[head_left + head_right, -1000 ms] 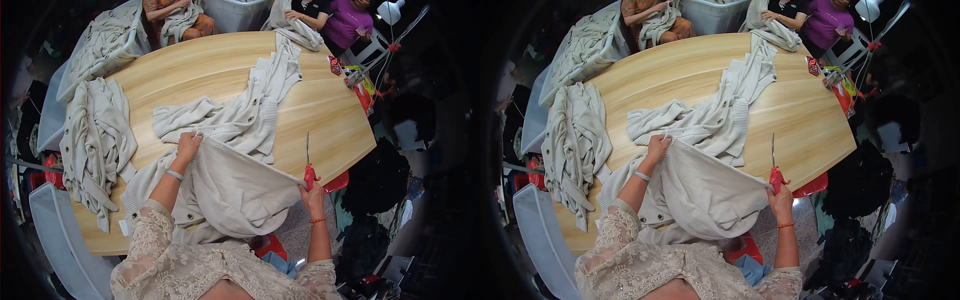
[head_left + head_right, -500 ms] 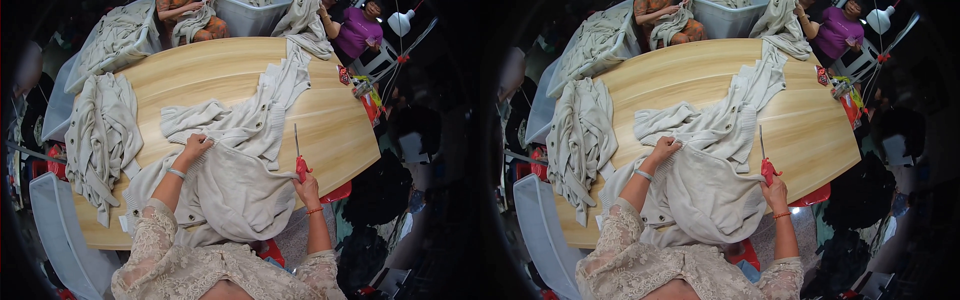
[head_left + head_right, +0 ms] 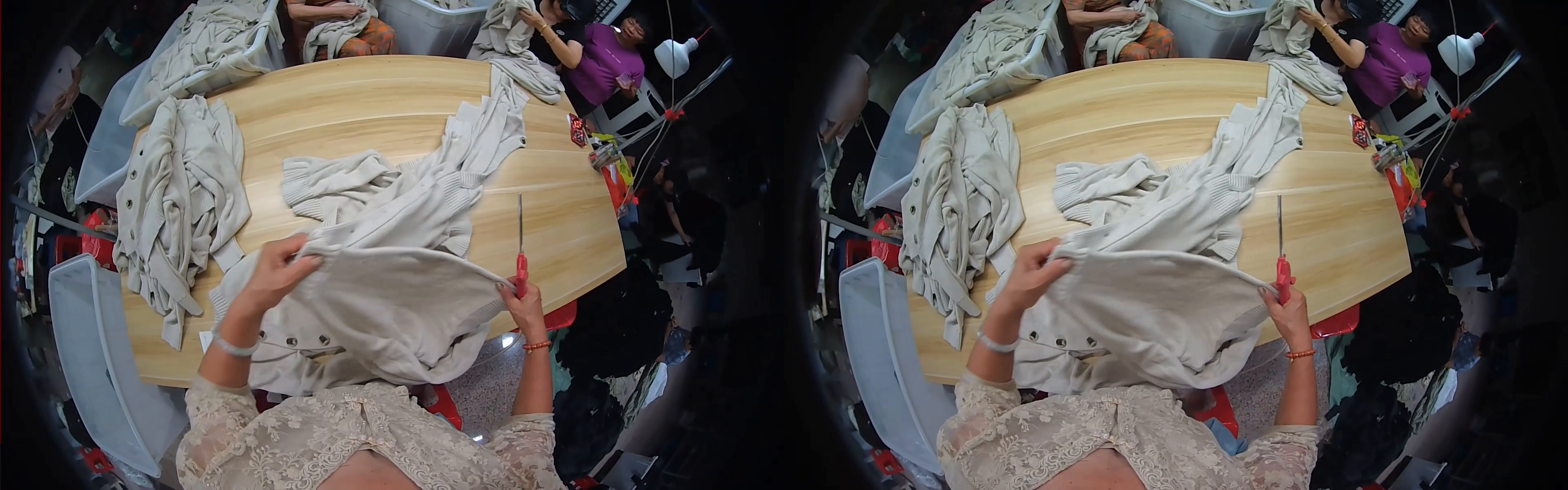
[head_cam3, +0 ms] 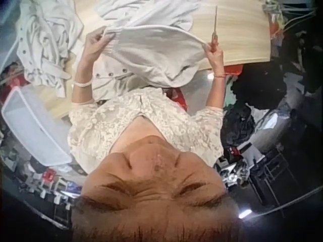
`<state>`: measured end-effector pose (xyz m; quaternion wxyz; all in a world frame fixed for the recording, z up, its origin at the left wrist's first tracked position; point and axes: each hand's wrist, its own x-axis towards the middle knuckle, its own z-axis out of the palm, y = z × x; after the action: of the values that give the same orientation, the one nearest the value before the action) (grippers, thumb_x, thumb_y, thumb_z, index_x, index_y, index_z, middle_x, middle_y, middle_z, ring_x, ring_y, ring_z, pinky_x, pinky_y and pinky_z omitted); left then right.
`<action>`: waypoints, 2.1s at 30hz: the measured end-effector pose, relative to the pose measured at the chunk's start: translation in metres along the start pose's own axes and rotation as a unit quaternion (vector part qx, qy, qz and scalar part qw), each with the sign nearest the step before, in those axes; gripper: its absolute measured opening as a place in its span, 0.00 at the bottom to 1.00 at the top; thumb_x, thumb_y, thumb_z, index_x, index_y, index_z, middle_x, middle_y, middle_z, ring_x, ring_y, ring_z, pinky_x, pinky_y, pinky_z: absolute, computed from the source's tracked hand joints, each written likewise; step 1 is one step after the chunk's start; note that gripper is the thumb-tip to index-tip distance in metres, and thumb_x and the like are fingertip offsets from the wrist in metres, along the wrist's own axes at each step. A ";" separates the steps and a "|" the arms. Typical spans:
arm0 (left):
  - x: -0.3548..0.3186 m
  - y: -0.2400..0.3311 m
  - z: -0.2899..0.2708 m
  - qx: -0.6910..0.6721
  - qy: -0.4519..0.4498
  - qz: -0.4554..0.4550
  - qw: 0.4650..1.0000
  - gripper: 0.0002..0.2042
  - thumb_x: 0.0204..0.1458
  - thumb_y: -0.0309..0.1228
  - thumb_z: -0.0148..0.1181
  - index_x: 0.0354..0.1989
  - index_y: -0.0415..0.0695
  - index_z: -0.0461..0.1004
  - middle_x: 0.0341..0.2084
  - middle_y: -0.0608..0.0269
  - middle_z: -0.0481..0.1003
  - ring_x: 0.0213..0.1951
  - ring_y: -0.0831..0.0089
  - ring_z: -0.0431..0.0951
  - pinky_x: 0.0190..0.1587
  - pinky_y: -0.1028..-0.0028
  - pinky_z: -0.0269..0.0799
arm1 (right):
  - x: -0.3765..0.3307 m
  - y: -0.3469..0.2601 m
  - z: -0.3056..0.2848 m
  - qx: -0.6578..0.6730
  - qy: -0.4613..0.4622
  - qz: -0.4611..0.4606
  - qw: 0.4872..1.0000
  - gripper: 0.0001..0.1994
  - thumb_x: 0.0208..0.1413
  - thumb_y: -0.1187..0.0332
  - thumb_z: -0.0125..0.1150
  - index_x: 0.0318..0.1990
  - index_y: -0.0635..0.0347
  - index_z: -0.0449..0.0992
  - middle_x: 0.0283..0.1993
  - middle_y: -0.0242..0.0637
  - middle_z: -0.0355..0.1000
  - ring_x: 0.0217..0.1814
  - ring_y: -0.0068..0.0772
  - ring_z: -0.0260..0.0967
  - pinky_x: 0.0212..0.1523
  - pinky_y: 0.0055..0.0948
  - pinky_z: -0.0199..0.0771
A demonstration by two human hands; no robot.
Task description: Trimming loose threads and excess material from white knitted sweaters using a pair of scissors.
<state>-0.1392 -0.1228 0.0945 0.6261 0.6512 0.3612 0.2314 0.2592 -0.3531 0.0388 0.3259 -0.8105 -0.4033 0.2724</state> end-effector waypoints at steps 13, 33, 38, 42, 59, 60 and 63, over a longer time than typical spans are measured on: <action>-0.181 -0.157 -0.168 0.398 0.340 -0.052 0.850 0.10 0.50 0.25 0.61 0.40 0.37 0.76 0.48 0.57 0.71 0.43 0.74 0.72 0.47 0.76 0.66 | 0.023 -0.107 0.146 0.027 -0.240 -0.109 0.964 0.13 0.49 0.67 0.68 0.38 0.65 0.76 0.32 0.46 0.76 0.34 0.42 0.74 0.38 0.34 0.72; -0.223 -0.234 -0.173 0.243 0.274 -0.225 0.903 0.08 0.57 0.30 0.56 0.42 0.40 0.74 0.27 0.60 0.74 0.31 0.66 0.73 0.38 0.69 0.68 | 0.025 -0.081 0.181 -0.304 -0.147 -0.054 0.940 0.12 0.53 0.63 0.61 0.35 0.65 0.76 0.33 0.53 0.76 0.37 0.55 0.75 0.37 0.45 0.73; -0.168 -0.182 -0.099 0.468 0.355 -0.014 0.809 0.20 0.48 0.23 0.59 0.51 0.43 0.70 0.52 0.47 0.67 0.53 0.49 0.67 0.55 0.55 0.62 | 0.002 -0.053 0.152 -0.441 -0.040 -0.045 0.896 0.11 0.52 0.68 0.61 0.40 0.62 0.70 0.33 0.50 0.73 0.36 0.55 0.75 0.37 0.47 0.74; -0.127 -0.164 0.003 0.373 0.166 0.116 0.905 0.20 0.47 0.26 0.61 0.52 0.44 0.70 0.55 0.49 0.67 0.57 0.49 0.66 0.58 0.55 0.61 | -0.024 -0.049 0.133 -0.355 0.057 -0.083 0.929 0.15 0.54 0.71 0.59 0.47 0.61 0.64 0.37 0.51 0.71 0.38 0.58 0.73 0.38 0.48 0.73; -0.014 -0.201 0.131 0.479 -0.080 0.217 0.847 0.28 0.56 0.46 0.54 0.63 0.46 0.63 0.68 0.59 0.54 0.71 0.59 0.45 0.71 0.55 0.35 | -0.071 -0.044 0.075 -0.293 -0.224 -0.029 0.929 0.11 0.57 0.63 0.58 0.43 0.59 0.70 0.34 0.54 0.73 0.38 0.58 0.72 0.36 0.49 0.70; -0.013 -0.201 0.132 0.479 -0.081 0.217 0.847 0.28 0.56 0.46 0.54 0.63 0.46 0.63 0.68 0.59 0.54 0.71 0.59 0.45 0.71 0.55 0.35 | -0.070 -0.039 0.075 -0.297 -0.218 -0.059 0.928 0.11 0.57 0.62 0.58 0.41 0.58 0.69 0.31 0.56 0.73 0.35 0.59 0.72 0.35 0.53 0.69; -0.015 -0.204 0.132 0.470 -0.075 0.214 0.853 0.28 0.56 0.46 0.54 0.63 0.47 0.63 0.68 0.59 0.54 0.71 0.59 0.45 0.71 0.55 0.34 | -0.060 -0.052 0.077 -0.303 -0.222 -0.043 0.926 0.10 0.57 0.63 0.58 0.39 0.60 0.70 0.27 0.55 0.73 0.33 0.59 0.72 0.34 0.53 0.69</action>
<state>-0.0860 -0.2284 -0.1177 0.2058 0.9444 0.2302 0.1128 0.1489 -0.3555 0.0391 -0.0216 -0.7713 -0.5631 0.2960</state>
